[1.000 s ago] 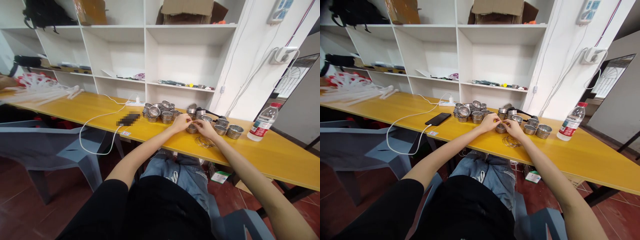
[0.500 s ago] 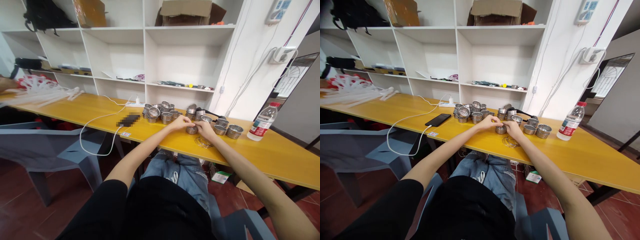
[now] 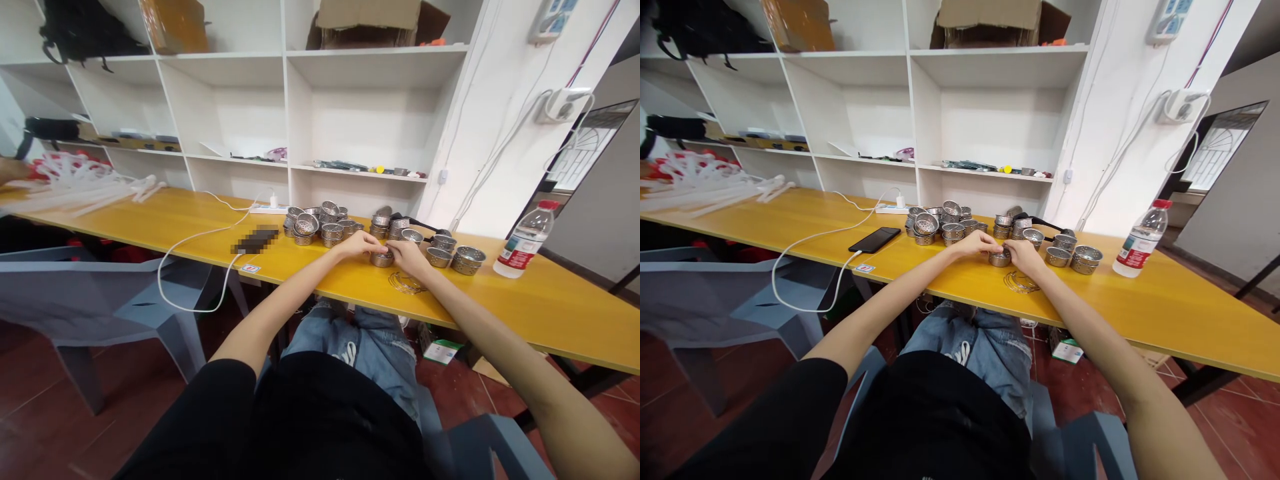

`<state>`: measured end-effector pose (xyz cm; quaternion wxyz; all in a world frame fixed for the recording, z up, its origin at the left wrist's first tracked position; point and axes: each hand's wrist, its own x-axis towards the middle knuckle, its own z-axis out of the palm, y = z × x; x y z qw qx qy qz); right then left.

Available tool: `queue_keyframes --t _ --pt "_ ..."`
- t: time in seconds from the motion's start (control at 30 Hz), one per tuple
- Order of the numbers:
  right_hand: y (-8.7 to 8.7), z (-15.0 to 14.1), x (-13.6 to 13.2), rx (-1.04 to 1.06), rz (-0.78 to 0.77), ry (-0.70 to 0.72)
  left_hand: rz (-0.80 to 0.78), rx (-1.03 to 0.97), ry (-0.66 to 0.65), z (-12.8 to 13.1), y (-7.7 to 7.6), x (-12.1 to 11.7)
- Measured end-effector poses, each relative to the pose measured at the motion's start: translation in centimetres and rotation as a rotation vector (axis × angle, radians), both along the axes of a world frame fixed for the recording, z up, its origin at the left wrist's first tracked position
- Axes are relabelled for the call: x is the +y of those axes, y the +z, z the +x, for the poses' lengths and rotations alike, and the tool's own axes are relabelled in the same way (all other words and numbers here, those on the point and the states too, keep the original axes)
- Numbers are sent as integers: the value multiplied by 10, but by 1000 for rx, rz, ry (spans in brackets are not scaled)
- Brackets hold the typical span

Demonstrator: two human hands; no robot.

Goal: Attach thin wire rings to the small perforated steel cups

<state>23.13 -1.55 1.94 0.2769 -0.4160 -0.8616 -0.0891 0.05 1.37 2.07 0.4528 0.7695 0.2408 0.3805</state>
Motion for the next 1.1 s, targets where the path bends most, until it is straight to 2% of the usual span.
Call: queue_keyframes --t 0.2,0.3,0.4,0.47,0.6,0.83,1.0,1.1 --pt "2 -1 -1 -24 2 21 35 21 -1 1 -1 0" --pt "2 -1 -1 -49 -1 29 139 11 18 1 -2 -1" --pt "3 -1 -1 -80 6 2 245 -20 101 0 -4 -1" --pt "3 -1 -1 -83 16 -14 223 -29 103 -1 -6 1" --pt "2 0 -2 -86 18 -14 109 -32 13 -2 -12 6" --pt "4 1 -4 -105 12 11 147 -21 25 -2 -15 10" --pt "6 -2 -6 -97 6 20 148 47 65 0 -13 7" --pt "6 -3 -7 -111 -2 4 130 63 44 -2 -9 5"
